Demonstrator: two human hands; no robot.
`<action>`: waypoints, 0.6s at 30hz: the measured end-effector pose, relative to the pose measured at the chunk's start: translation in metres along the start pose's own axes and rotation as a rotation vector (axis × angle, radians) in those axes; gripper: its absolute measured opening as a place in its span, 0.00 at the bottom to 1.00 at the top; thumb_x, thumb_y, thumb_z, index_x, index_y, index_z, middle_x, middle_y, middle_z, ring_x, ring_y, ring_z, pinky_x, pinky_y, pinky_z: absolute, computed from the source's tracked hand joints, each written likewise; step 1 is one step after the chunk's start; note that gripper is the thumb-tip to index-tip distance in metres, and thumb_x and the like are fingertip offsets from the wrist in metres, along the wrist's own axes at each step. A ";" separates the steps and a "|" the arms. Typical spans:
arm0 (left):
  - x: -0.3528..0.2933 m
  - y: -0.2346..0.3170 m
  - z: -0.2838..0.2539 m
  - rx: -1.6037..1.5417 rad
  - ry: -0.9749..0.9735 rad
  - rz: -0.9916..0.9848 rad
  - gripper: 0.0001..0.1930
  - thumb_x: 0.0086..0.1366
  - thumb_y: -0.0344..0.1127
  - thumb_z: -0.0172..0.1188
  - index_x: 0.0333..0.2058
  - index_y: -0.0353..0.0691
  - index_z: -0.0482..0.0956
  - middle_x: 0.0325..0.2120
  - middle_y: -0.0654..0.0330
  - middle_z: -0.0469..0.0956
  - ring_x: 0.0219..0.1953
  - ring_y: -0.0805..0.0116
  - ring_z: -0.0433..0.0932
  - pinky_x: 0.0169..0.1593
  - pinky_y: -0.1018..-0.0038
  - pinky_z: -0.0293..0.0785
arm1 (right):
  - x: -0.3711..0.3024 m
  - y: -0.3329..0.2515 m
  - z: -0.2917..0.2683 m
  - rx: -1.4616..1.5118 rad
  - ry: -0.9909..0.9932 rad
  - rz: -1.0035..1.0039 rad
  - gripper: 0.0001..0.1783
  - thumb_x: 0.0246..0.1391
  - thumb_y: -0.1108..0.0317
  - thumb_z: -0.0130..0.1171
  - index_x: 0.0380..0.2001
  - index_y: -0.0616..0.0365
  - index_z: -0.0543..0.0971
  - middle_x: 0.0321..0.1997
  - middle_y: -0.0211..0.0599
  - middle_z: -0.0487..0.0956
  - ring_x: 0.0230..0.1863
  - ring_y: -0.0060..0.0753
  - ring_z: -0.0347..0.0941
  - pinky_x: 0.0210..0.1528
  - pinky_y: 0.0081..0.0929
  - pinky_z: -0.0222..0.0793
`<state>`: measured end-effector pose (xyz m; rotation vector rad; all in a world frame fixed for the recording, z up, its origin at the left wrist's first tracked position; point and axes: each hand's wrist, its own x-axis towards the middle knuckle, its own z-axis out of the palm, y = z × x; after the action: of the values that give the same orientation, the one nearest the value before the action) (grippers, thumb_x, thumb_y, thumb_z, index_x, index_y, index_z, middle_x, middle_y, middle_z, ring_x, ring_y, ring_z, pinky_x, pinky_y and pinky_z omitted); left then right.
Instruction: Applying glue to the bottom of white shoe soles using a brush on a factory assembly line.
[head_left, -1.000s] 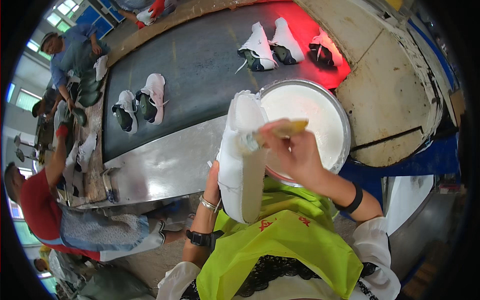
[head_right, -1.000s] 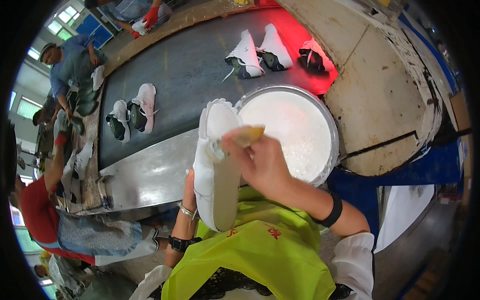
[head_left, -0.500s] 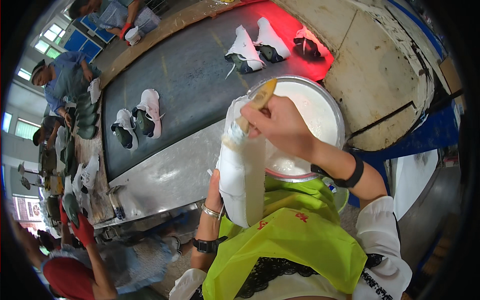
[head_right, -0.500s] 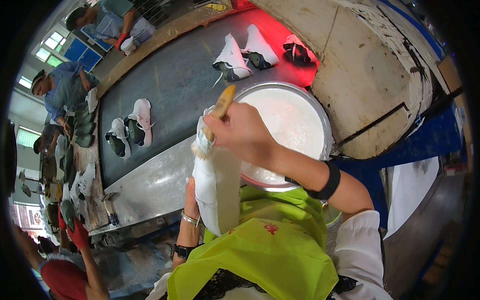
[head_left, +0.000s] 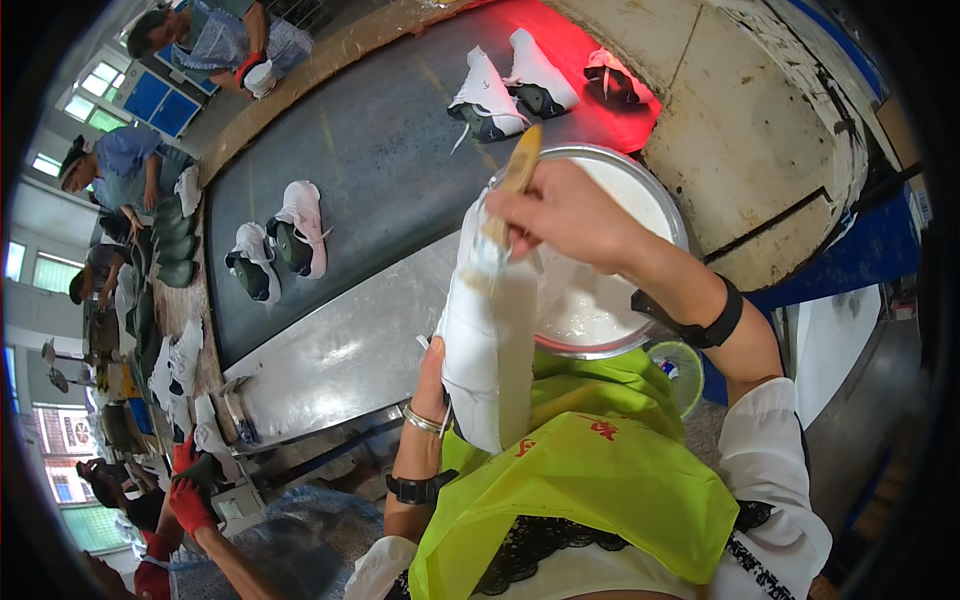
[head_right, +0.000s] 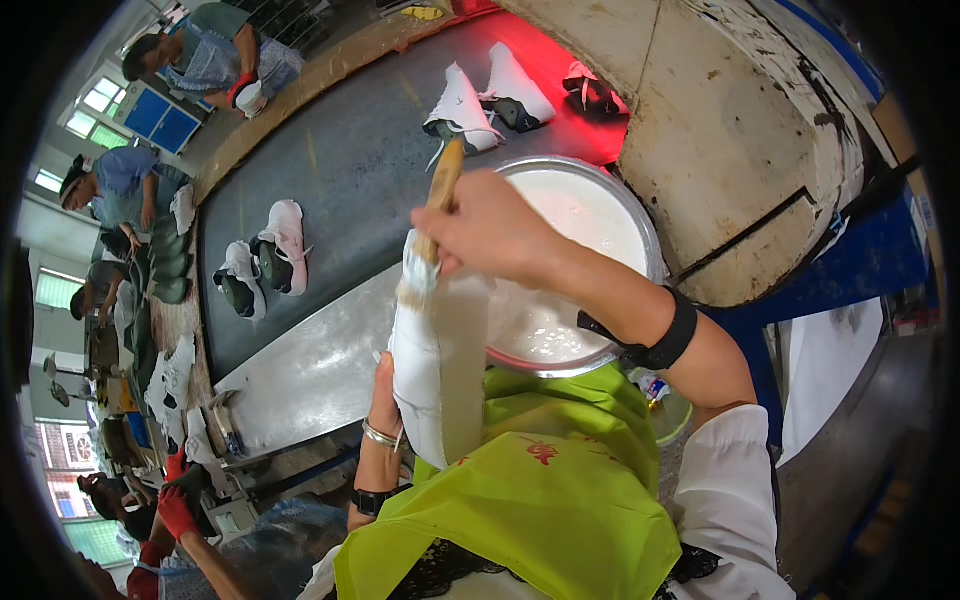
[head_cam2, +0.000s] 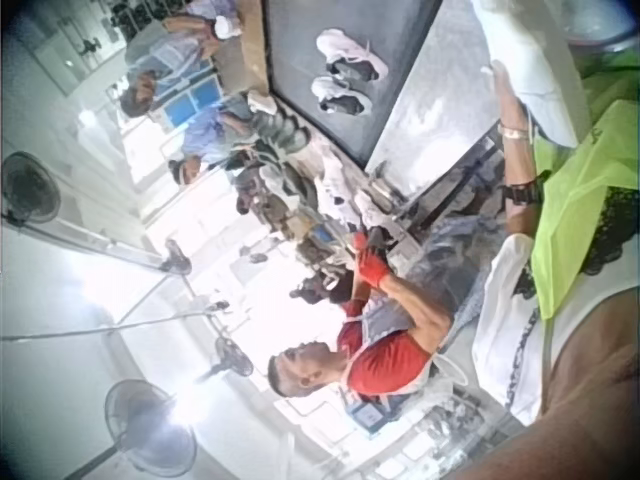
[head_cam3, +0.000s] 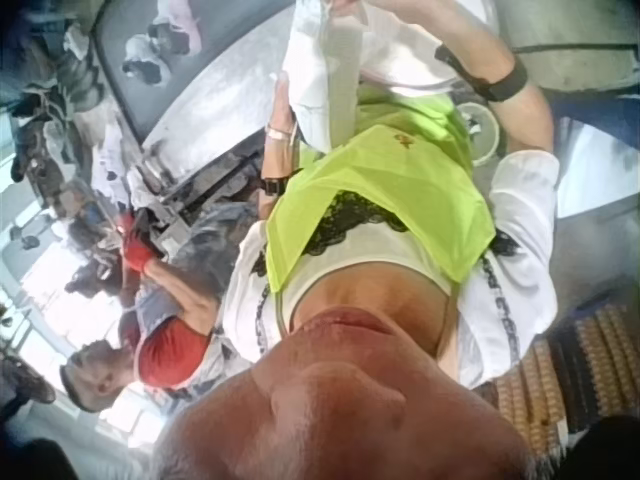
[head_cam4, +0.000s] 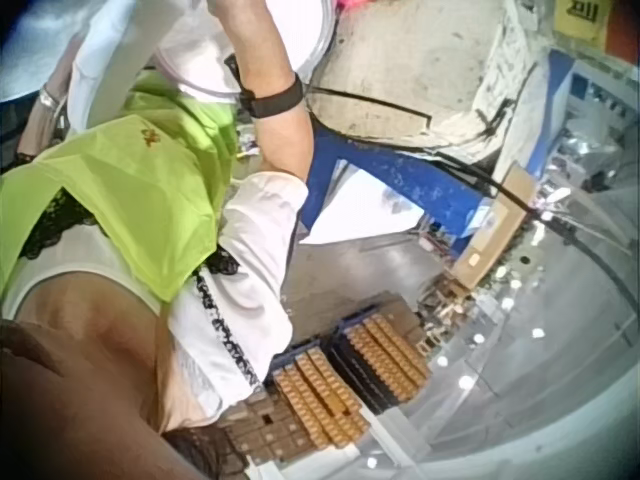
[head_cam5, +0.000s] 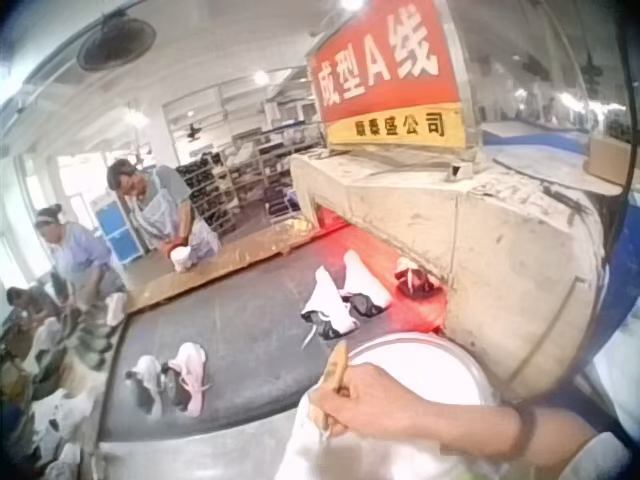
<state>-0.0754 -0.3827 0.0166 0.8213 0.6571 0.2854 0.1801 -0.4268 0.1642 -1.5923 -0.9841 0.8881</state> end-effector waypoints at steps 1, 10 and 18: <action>-0.001 0.001 0.004 -0.042 -0.011 0.024 0.33 0.65 0.57 0.45 0.58 0.34 0.60 0.51 0.53 0.70 0.49 0.64 0.73 0.52 0.69 0.70 | 0.002 0.003 0.002 -0.023 0.006 -0.011 0.16 0.55 0.63 0.54 0.27 0.69 0.77 0.23 0.37 0.77 0.24 0.23 0.75 0.28 0.21 0.71; -0.001 -0.008 -0.004 -0.074 0.019 0.050 0.31 0.66 0.55 0.44 0.57 0.35 0.60 0.50 0.53 0.71 0.48 0.64 0.74 0.51 0.69 0.71 | 0.023 0.011 -0.003 -0.091 0.444 -0.358 0.13 0.53 0.65 0.54 0.28 0.68 0.76 0.21 0.46 0.77 0.24 0.39 0.75 0.29 0.32 0.68; -0.003 0.001 0.002 -0.169 -0.023 0.034 0.31 0.66 0.55 0.42 0.58 0.35 0.59 0.52 0.52 0.70 0.50 0.62 0.73 0.53 0.66 0.70 | -0.049 0.008 0.023 -0.216 -0.012 -0.410 0.10 0.54 0.68 0.52 0.28 0.66 0.74 0.23 0.46 0.75 0.25 0.30 0.73 0.30 0.30 0.67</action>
<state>-0.0768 -0.3848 0.0192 0.6729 0.5898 0.3570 0.1409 -0.4646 0.1547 -1.4844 -1.3905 0.5216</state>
